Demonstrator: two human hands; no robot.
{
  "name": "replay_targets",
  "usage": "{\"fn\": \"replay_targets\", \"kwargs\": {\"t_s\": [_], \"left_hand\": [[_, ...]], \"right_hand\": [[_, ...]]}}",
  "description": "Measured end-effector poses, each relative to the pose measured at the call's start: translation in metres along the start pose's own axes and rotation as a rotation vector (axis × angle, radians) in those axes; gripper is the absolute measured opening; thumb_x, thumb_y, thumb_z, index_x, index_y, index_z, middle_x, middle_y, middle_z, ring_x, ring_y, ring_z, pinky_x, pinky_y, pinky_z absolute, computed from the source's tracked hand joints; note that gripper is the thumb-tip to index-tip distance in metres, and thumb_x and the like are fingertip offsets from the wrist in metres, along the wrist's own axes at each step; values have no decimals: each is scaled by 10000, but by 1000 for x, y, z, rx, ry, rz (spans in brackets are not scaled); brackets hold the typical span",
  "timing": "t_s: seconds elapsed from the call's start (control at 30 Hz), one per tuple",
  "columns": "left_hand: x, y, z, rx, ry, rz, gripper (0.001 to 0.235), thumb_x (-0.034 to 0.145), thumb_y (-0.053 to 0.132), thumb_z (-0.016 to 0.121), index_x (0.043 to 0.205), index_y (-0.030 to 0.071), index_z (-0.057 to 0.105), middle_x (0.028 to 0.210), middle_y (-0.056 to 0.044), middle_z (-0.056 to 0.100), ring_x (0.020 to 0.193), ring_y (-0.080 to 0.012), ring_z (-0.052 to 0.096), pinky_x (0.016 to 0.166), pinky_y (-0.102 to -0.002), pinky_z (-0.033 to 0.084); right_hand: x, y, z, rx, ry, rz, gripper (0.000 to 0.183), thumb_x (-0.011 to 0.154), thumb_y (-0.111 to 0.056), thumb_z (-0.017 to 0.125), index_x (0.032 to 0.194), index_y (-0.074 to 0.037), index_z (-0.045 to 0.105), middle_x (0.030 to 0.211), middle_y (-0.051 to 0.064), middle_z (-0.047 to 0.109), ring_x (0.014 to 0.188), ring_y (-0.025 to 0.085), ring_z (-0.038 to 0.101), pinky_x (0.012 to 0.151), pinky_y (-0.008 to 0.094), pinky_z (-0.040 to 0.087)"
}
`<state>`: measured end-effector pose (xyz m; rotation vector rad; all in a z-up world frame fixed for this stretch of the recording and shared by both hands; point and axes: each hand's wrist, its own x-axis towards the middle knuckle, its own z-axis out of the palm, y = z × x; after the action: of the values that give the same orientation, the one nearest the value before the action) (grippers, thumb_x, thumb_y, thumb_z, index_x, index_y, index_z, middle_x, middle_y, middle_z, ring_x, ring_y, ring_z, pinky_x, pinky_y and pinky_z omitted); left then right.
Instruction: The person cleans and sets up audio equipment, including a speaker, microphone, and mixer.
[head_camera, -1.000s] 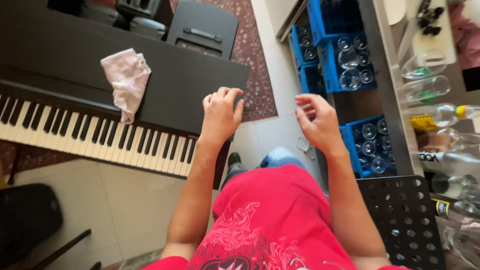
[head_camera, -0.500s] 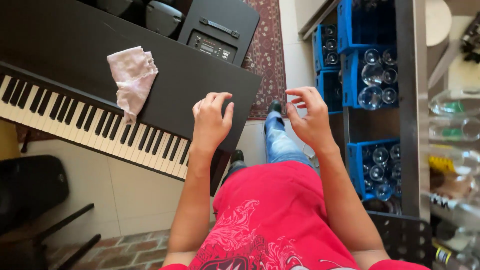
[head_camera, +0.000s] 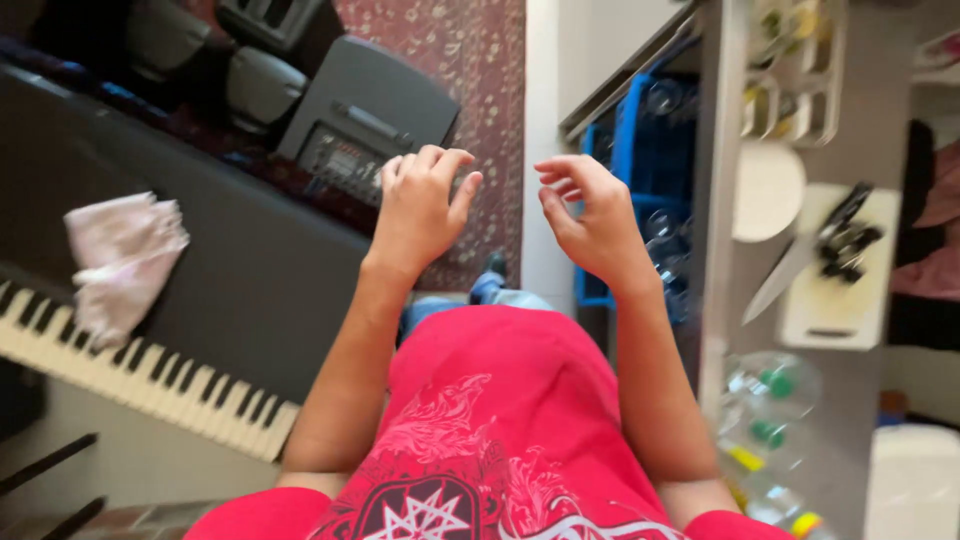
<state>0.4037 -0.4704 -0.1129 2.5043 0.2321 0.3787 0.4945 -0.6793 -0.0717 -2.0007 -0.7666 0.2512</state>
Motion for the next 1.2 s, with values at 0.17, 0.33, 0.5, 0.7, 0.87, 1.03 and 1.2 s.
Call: {"fn": "replay_targets", "kwargs": {"t_s": [0.17, 0.33, 0.5, 0.7, 0.87, 1.03, 1.2], "left_hand": [[75, 13, 23, -15, 46, 25, 231, 1015, 291, 655, 1153, 112, 704, 1090, -115, 674, 1057, -335, 625, 1004, -518, 398], [142, 1, 24, 14, 83, -26, 212, 1014, 278, 666, 1142, 115, 707, 1074, -110, 676, 1054, -336, 626, 1014, -519, 393], [210, -43, 18, 51, 175, -119, 217, 987, 253, 678, 1150, 114, 708, 1065, -104, 682, 1051, -324, 633, 1003, -495, 405], [298, -113, 1, 91, 300, -228, 230, 991, 253, 683, 1170, 111, 709, 1079, -108, 680, 1051, -322, 633, 994, -466, 420], [372, -146, -32, 147, 357, -309, 226, 977, 249, 681, 1149, 107, 714, 1071, -98, 689, 1025, -319, 631, 977, -468, 420], [409, -165, -46, 207, 396, -376, 215, 990, 246, 678, 1152, 109, 713, 1070, -97, 686, 1031, -312, 633, 974, -470, 415], [429, -179, -44, 178, 526, -593, 197, 965, 223, 688, 1125, 114, 718, 1069, -68, 700, 1016, -296, 633, 979, -462, 416]], "right_hand": [[73, 25, -46, 6, -10, -29, 241, 948, 1, 695, 1187, -24, 678, 1058, 105, 721, 882, 170, 720, 787, 296, 577], [155, 56, -54, 57, -66, -59, 248, 960, -1, 690, 1205, -31, 673, 1066, 94, 723, 895, 163, 724, 798, 296, 583], [263, 75, -35, 41, -161, -122, 248, 946, -12, 685, 1192, -42, 683, 1059, 89, 721, 872, 160, 713, 769, 305, 573], [403, 94, -9, 49, -252, -183, 211, 961, -25, 673, 1171, -41, 692, 1043, 84, 722, 873, 160, 703, 773, 303, 579], [502, 87, -5, 22, -342, -239, 224, 946, -22, 664, 1168, -39, 691, 1008, 82, 717, 857, 157, 694, 768, 302, 577], [572, 81, 16, 86, -397, -252, 231, 944, -20, 654, 1172, -38, 689, 1029, 77, 719, 882, 151, 699, 766, 293, 579], [628, 79, 43, 119, -575, -308, 197, 969, -44, 672, 1165, -36, 690, 1050, 80, 718, 891, 152, 694, 770, 288, 568]]}}
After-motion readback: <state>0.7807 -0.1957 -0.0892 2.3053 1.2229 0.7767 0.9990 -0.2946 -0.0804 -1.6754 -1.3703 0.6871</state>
